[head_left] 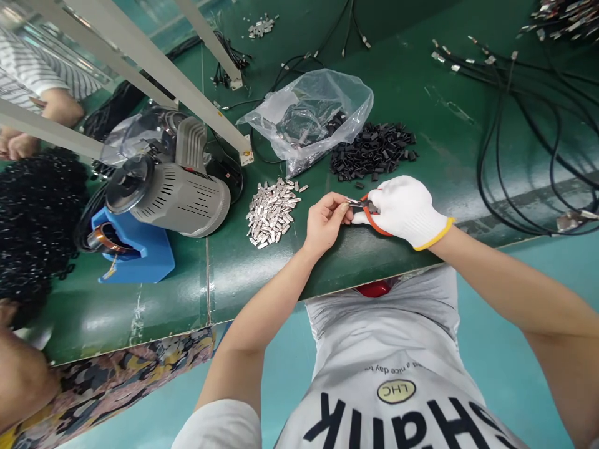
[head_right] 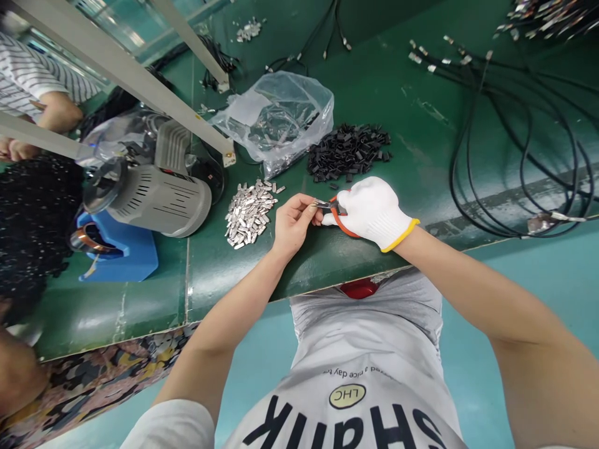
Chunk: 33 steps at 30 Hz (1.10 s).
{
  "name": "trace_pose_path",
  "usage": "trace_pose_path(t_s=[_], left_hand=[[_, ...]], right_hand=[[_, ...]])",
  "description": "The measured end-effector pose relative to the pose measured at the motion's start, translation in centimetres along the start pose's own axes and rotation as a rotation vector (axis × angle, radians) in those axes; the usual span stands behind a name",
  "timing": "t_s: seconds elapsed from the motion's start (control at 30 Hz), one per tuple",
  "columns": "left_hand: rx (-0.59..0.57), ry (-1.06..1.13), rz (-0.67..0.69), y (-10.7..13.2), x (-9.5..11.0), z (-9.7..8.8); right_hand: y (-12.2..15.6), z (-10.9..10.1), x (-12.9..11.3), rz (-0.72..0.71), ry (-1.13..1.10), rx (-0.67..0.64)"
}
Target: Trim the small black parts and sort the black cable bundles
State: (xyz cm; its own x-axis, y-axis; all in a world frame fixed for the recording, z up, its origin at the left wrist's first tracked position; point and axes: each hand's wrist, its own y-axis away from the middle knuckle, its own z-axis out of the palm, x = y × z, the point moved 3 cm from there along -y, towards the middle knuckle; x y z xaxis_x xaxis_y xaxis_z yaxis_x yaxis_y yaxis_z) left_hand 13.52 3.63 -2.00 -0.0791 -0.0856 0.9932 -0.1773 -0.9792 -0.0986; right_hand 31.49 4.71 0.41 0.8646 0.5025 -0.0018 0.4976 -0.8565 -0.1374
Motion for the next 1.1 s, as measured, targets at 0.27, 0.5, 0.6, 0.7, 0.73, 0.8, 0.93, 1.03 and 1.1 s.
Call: trace_pose_path(t_s=[0.27, 0.5, 0.6, 0.7, 0.73, 0.8, 0.93, 1.03, 1.1], left_hand=[[-0.004, 0.023, -0.024, -0.17, 0.02, -0.03], [-0.026, 0.030, -0.040, -0.17, 0.01, -0.02], [-0.032, 0.040, -0.037, -0.24, -0.06, -0.04], [-0.044, 0.056, -0.034, -0.33, -0.08, -0.05], [-0.049, 0.060, -0.036, -0.36, -0.10, -0.05], [-0.053, 0.068, -0.048, -0.43, -0.14, -0.09], [-0.058, 0.100, -0.072, -0.56, -0.25, -0.16], [-0.072, 0.137, -0.084, -0.61, -0.23, -0.15], [-0.090, 0.177, -0.101, -0.64, -0.13, -0.15]], right_hand=[[-0.02, 0.18, 0.14, 0.006, -0.013, 0.007], [0.04, 0.04, 0.24, -0.021, -0.013, 0.015], [0.08, 0.24, 0.29, -0.017, -0.001, 0.031], [0.05, 0.38, 0.26, 0.003, 0.001, 0.030], [0.03, 0.39, 0.24, 0.009, -0.001, 0.024], [-0.03, 0.35, 0.19, 0.017, -0.002, 0.016], [-0.13, 0.23, 0.09, 0.027, 0.009, 0.022], [-0.12, 0.26, 0.06, 0.040, 0.015, 0.025], [-0.08, 0.25, 0.02, 0.045, 0.008, 0.040]])
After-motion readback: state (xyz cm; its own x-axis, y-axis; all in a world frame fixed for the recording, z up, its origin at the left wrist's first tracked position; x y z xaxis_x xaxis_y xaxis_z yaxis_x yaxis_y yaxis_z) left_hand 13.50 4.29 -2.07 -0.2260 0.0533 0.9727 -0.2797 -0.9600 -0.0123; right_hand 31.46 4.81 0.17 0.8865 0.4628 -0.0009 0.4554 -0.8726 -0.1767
